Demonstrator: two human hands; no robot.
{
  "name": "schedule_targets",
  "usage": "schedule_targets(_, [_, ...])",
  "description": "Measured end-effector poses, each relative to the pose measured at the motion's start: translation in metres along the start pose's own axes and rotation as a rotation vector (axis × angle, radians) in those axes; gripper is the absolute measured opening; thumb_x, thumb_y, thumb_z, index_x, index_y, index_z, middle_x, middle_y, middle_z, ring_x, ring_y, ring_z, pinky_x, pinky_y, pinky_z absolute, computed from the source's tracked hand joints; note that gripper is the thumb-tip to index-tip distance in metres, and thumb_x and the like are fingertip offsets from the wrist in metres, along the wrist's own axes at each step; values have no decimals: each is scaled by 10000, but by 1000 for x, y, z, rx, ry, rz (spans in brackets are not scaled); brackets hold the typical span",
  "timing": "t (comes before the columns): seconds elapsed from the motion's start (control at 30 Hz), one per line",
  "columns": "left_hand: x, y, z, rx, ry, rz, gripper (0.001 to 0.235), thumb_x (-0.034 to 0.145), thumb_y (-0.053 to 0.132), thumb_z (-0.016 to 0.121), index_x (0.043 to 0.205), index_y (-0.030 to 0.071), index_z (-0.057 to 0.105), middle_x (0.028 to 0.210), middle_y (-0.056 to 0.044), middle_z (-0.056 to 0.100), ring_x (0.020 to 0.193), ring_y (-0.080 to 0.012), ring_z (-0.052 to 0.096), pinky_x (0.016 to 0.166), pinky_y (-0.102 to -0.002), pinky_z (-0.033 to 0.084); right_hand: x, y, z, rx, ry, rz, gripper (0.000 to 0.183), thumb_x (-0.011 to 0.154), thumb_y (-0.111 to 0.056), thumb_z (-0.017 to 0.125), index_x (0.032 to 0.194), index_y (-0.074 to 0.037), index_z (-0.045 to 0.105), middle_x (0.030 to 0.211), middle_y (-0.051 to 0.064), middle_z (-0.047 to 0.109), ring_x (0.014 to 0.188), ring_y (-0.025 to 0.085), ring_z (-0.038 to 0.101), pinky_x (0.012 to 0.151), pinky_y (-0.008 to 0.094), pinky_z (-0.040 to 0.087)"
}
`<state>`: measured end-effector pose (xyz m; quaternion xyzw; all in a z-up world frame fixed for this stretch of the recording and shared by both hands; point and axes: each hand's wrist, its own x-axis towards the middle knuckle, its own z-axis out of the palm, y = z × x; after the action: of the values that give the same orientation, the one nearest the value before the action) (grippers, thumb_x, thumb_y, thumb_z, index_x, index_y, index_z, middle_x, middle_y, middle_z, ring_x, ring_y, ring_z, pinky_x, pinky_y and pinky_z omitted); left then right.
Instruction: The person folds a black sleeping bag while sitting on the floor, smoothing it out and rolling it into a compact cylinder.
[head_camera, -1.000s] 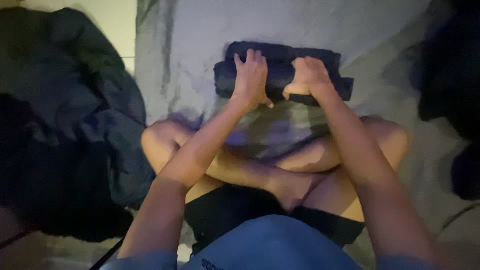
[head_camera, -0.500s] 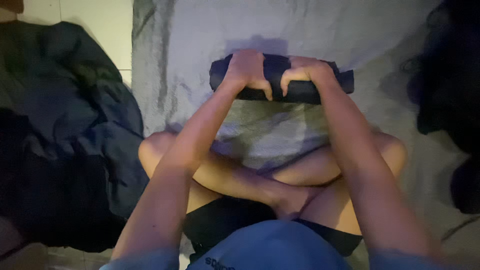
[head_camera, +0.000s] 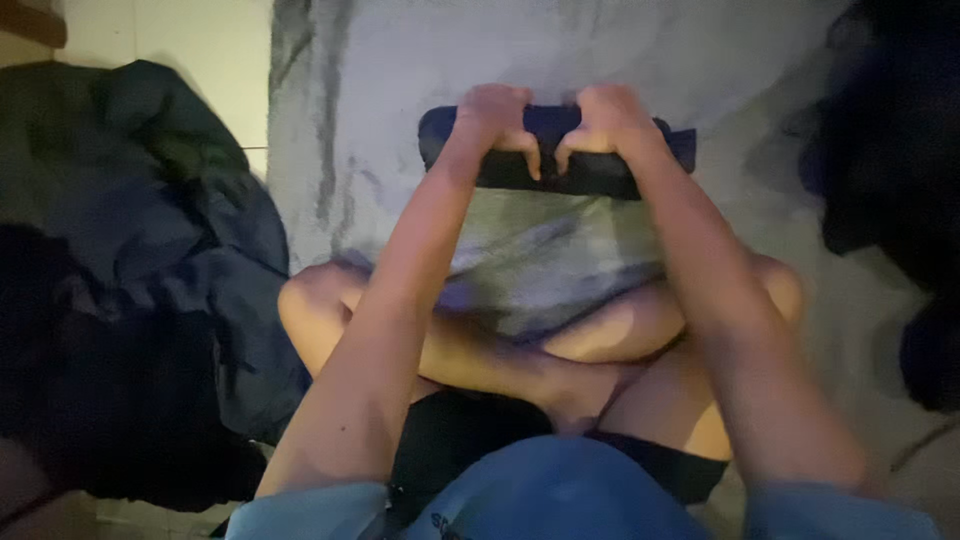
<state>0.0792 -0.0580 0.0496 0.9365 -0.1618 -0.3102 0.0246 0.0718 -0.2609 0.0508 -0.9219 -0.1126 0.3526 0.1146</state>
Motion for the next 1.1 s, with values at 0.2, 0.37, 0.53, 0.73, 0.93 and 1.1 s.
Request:
schedule_targets(0.2, [-7,-9,15,-11,117,32,1079,412,806,955,1289,221,725,1196,-94,745,1128,-396,719,823,-597,600,-65,6,44,-268,969,-576,780,738,-530,818,1359,-68,722,1364,222,621,1255,405,563,943,526,503])
schedule_targets(0.37, [-1,-22,63,-19,468,248,1104,376,896,971,1151,133,781,1085,-151,798,970,-399,755,813,-540,585,-43,8,79,-537,648,-259,1394,421,-546,1012,1643,-93,515,1300,150,728,1171,331,666,981,491,446])
schedule_targets(0.53, [-71,16,56,-240,218,-19,1155,452,809,961,1376,164,705,1291,-122,774,1183,-398,728,956,-517,575,-32,-15,52,-587,259,-238,1242,592,-529,1067,1647,-220,490,1526,124,632,1428,358,543,1169,570,361])
schedule_targets(0.73, [-107,60,45,-626,48,-513,1219,528,839,817,1497,116,657,1443,-102,742,1286,-330,735,975,-441,616,1,13,86,-529,875,-235,1330,562,-288,1060,1748,-225,462,1805,298,194,1622,522,281,1259,714,259])
schedule_targets(0.93, [-114,67,42,-593,66,-609,1247,572,928,780,1504,112,641,1460,-119,730,1318,-345,722,1025,-459,604,-61,78,83,-37,873,-223,1078,753,-108,987,1695,-82,463,1681,256,314,1534,475,349,1110,587,525])
schedule_targets(1.1, [-106,68,54,-656,141,-611,1290,536,893,878,1472,40,634,1465,-182,716,1360,-387,686,1057,-510,578,-160,206,59,-190,1444,425,700,639,-303,1030,1249,-108,748,1304,174,607,1146,400,605,891,519,525])
